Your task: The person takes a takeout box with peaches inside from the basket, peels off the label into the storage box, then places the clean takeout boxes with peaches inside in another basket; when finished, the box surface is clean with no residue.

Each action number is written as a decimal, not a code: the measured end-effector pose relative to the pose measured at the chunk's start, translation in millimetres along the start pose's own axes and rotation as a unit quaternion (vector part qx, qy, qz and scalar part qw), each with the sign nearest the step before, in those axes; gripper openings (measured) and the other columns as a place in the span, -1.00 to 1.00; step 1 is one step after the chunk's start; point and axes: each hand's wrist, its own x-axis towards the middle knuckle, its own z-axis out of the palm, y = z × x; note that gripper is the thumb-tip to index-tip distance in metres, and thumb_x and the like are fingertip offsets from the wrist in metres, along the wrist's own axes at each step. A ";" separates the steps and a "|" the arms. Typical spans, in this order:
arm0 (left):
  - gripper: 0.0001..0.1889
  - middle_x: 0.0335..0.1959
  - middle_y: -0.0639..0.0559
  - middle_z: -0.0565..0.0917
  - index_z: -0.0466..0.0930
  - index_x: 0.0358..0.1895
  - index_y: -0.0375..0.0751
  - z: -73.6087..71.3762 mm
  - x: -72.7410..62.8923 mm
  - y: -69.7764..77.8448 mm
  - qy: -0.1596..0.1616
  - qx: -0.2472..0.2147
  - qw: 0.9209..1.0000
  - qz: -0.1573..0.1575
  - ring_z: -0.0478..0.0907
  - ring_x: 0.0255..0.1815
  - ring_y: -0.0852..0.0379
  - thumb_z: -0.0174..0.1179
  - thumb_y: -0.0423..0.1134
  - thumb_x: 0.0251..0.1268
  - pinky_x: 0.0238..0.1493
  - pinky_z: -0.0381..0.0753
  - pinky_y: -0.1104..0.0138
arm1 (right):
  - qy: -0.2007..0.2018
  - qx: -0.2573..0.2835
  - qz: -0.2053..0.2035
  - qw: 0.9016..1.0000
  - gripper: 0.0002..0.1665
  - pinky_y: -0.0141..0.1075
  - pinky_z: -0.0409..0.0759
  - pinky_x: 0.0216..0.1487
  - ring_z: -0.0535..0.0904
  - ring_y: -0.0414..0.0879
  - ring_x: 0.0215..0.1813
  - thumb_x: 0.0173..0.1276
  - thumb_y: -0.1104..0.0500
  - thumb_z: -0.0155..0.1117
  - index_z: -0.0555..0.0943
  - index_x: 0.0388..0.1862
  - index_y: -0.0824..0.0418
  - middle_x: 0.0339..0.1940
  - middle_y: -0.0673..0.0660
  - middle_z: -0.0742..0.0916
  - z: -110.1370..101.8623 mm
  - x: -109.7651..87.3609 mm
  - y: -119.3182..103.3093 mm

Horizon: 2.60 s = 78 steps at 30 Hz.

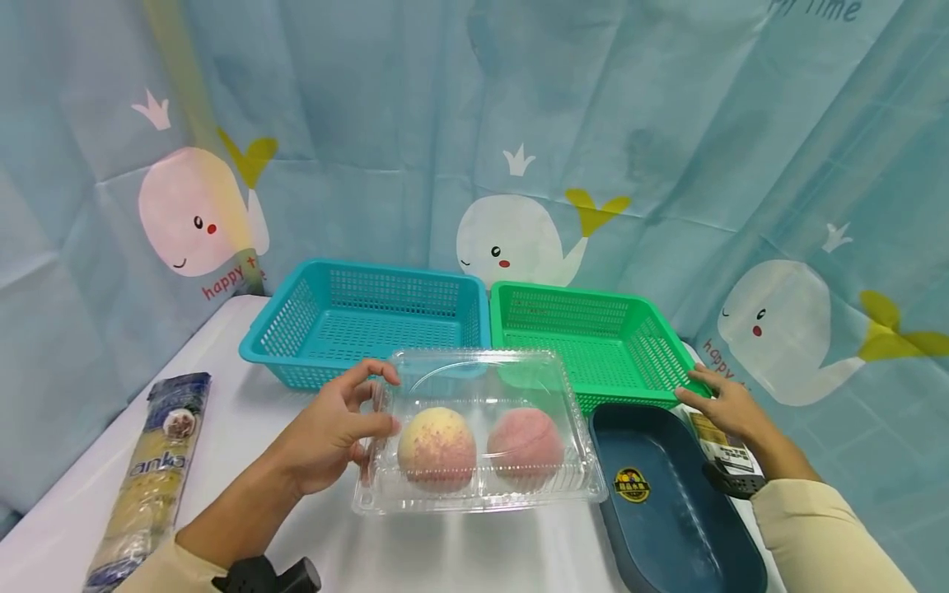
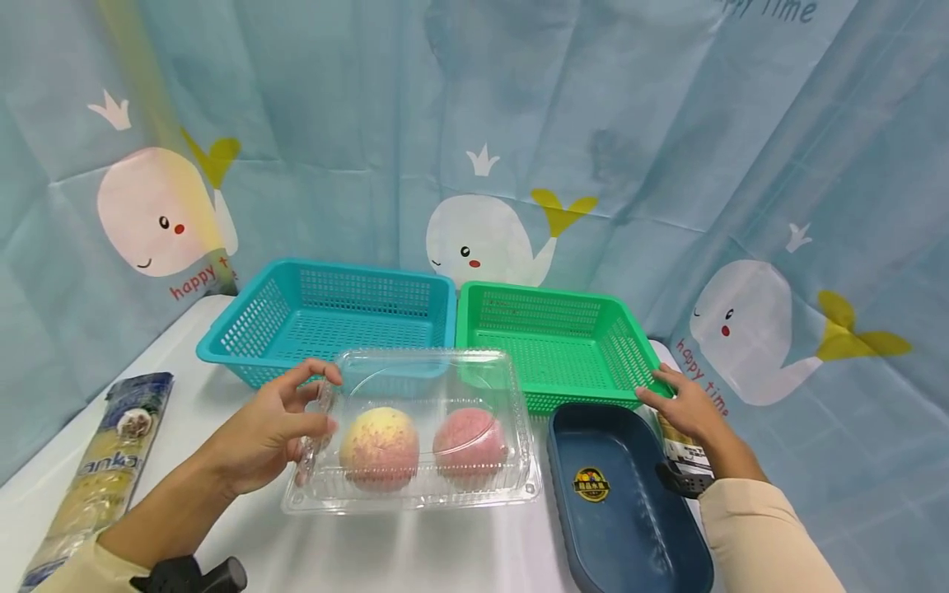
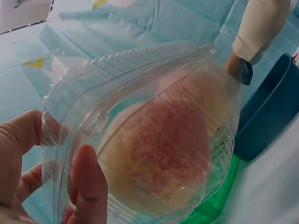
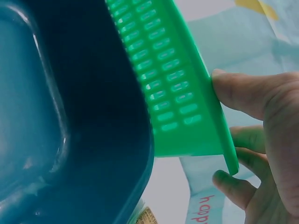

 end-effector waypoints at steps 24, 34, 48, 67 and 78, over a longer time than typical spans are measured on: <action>-0.50 -0.35 -0.11 0.27 0.39 0.12 -0.12 64.6 101.5 57.6 0.007 0.040 0.999 0.023 0.19 -0.69 0.05 0.28 -0.49 0.10 -0.75 0.51 0.18 | 0.001 -0.004 0.011 1.000 -0.08 0.42 0.16 0.16 0.06 0.58 0.33 0.39 -0.15 0.19 0.22 0.38 0.55 0.45 0.49 0.15 -3.0 2.1 1.1; -0.48 -0.46 -0.07 0.28 0.40 0.14 -0.14 87.9 149.1 49.5 -0.016 0.028 0.999 0.036 0.26 -0.71 0.05 0.30 -0.48 0.08 -0.76 0.54 0.19 | -0.004 -0.001 0.019 1.000 -0.03 0.43 0.20 0.14 0.10 0.59 0.30 0.37 -0.14 0.21 0.15 0.39 0.59 0.44 0.51 0.14 -4.8 2.2 0.2; -0.49 -0.35 -0.12 0.36 0.39 0.16 -0.10 96.3 207.2 15.9 -0.025 0.036 0.999 0.022 0.25 -0.64 0.06 0.29 -0.46 0.15 -0.73 0.54 0.20 | -0.005 -0.001 0.013 1.000 -0.09 0.45 0.13 0.16 0.03 0.58 0.34 0.35 -0.11 0.23 0.23 0.37 0.54 0.44 0.50 0.15 -3.2 5.7 -0.7; -0.44 -0.25 -0.25 0.49 0.35 0.25 -0.14 113.2 252.7 -34.9 0.005 0.034 0.999 -0.025 0.08 -0.76 0.12 0.27 -0.44 0.17 -0.75 0.54 0.22 | -0.005 -0.012 0.015 1.000 -0.11 0.45 0.17 0.13 0.04 0.60 0.33 0.35 -0.09 0.24 0.24 0.35 0.57 0.41 0.55 0.18 -8.0 4.4 0.5; -0.52 -0.32 -0.21 0.45 0.41 0.19 -0.07 111.0 264.7 -54.2 0.023 0.056 0.998 -0.037 0.08 -0.77 0.14 0.26 -0.42 0.21 -0.74 0.54 0.20 | -0.005 -0.018 0.014 1.000 -0.10 0.42 0.20 0.13 0.05 0.60 0.32 0.35 -0.09 0.24 0.24 0.36 0.56 0.40 0.55 0.18 -8.3 4.9 -1.8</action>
